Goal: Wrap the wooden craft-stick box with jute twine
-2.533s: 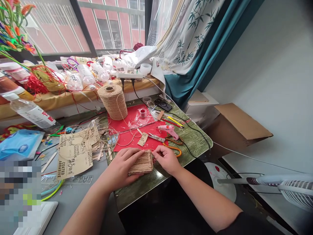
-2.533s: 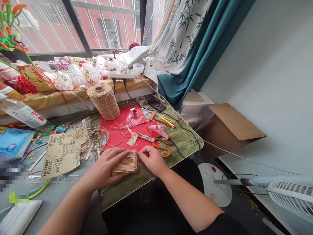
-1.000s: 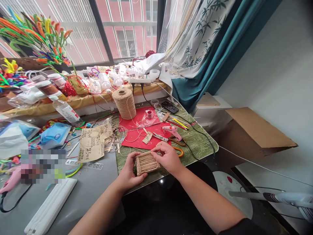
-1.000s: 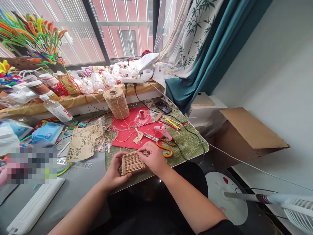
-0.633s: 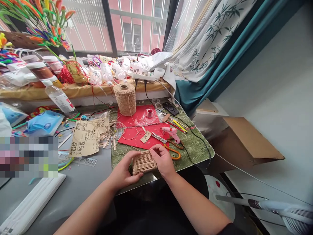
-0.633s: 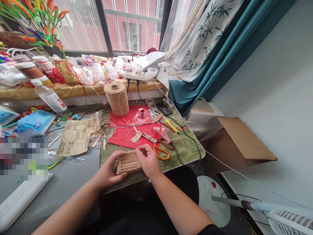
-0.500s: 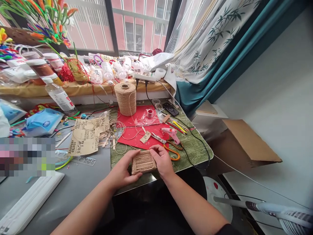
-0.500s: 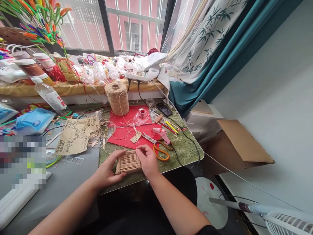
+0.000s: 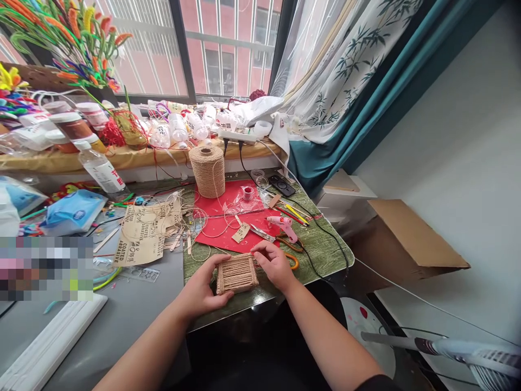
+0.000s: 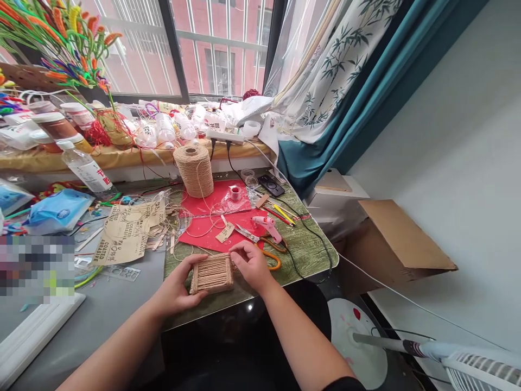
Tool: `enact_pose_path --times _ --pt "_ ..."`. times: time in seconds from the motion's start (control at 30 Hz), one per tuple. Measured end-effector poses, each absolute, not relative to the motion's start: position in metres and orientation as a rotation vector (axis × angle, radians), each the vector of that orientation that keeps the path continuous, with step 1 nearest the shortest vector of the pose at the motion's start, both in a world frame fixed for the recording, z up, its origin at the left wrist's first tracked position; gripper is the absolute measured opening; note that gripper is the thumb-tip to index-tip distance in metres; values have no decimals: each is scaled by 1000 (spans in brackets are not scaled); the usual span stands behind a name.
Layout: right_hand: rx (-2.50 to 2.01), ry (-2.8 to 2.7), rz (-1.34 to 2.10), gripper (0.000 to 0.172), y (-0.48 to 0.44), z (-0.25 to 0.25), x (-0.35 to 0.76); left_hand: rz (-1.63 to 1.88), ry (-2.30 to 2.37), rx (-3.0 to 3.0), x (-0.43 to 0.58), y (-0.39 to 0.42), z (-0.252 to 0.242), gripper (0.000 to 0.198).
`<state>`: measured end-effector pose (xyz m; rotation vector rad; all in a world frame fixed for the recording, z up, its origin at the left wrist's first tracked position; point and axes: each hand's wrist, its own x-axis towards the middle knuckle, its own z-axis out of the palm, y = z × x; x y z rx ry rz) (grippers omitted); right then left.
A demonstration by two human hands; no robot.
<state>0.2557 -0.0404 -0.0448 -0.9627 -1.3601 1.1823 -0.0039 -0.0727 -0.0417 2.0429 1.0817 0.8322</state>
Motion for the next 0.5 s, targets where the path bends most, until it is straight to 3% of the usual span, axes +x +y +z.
enact_pose_path --times 0.3,0.5 --pt "-1086 -1700 788 16 -43 -28 266 861 1069 2012 -2 -73 -44 77" --pt "-1111 -1338 1069 22 -54 -52 245 864 1085 2068 -1 -74 -41 77"
